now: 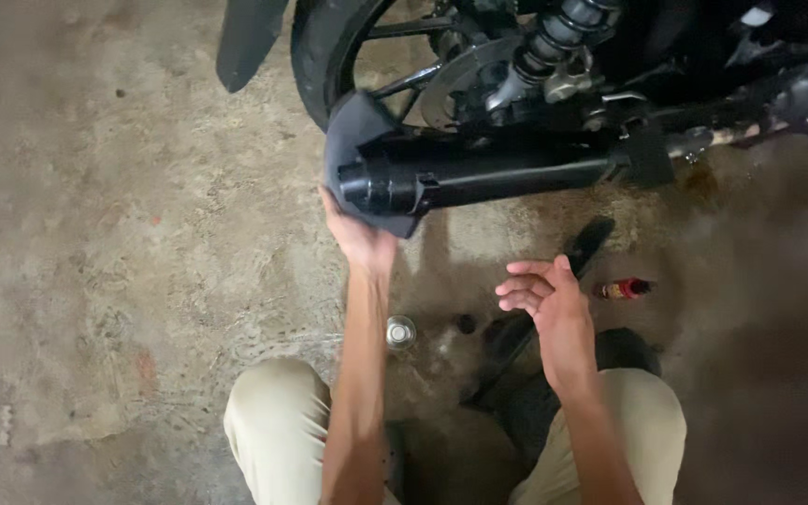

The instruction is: The person sits on the floor and cleans a motorcycle exhaust pipe and two black plastic parts using a grey cloth and a red spray bottle. The person wipes the exhaust pipe, sprays the cloth with liquid, and then wipes the plastic parts thoroughly.

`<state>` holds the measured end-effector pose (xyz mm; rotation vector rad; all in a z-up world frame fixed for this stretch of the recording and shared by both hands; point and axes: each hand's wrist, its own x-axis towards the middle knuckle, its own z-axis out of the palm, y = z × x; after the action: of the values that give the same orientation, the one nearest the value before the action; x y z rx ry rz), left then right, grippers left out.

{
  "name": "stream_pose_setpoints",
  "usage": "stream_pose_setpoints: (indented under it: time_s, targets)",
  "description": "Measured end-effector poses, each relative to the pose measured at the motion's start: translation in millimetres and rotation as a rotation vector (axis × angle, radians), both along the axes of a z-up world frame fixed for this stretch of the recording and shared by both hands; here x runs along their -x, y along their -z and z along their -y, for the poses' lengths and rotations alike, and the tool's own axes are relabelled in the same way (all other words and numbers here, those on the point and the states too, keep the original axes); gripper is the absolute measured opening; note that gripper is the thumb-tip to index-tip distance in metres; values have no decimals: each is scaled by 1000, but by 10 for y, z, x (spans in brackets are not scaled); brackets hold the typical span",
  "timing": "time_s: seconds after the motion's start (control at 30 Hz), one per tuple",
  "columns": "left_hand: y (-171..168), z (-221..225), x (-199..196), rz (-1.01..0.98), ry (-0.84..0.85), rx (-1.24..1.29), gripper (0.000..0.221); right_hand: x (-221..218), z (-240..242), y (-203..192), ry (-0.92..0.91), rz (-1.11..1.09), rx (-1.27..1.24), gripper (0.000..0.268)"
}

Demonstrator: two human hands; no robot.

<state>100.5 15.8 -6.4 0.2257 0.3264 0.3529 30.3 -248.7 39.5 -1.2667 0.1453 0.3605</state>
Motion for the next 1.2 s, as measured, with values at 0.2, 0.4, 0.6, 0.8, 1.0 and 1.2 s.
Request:
stream_pose_setpoints:
  time_s: [0.2, 0.4, 0.6, 0.8, 1.0, 1.2]
  targets:
    - [-55, 894, 555, -24, -50, -7, 70, -9, 157, -101, 25, -18, 38, 63]
    - [14, 1154, 143, 51, -49, -70, 83, 37, 273, -86, 58, -2, -21, 66]
    - [228, 1412, -177, 59, -86, 140, 82, 95, 425, -174, 76, 8, -12, 76]
    - [635, 1862, -543, 8, 29, 398, 54, 95, 662, -226, 123, -5, 13, 80]
    - [1443, 2503, -1140, 42, 253, 503, 47, 127, 961, -277, 155, -34, 83, 82]
    - [1849, 3146, -1601, 174, 226, 709, 51, 160, 1313, -275, 240, -33, 118, 83]
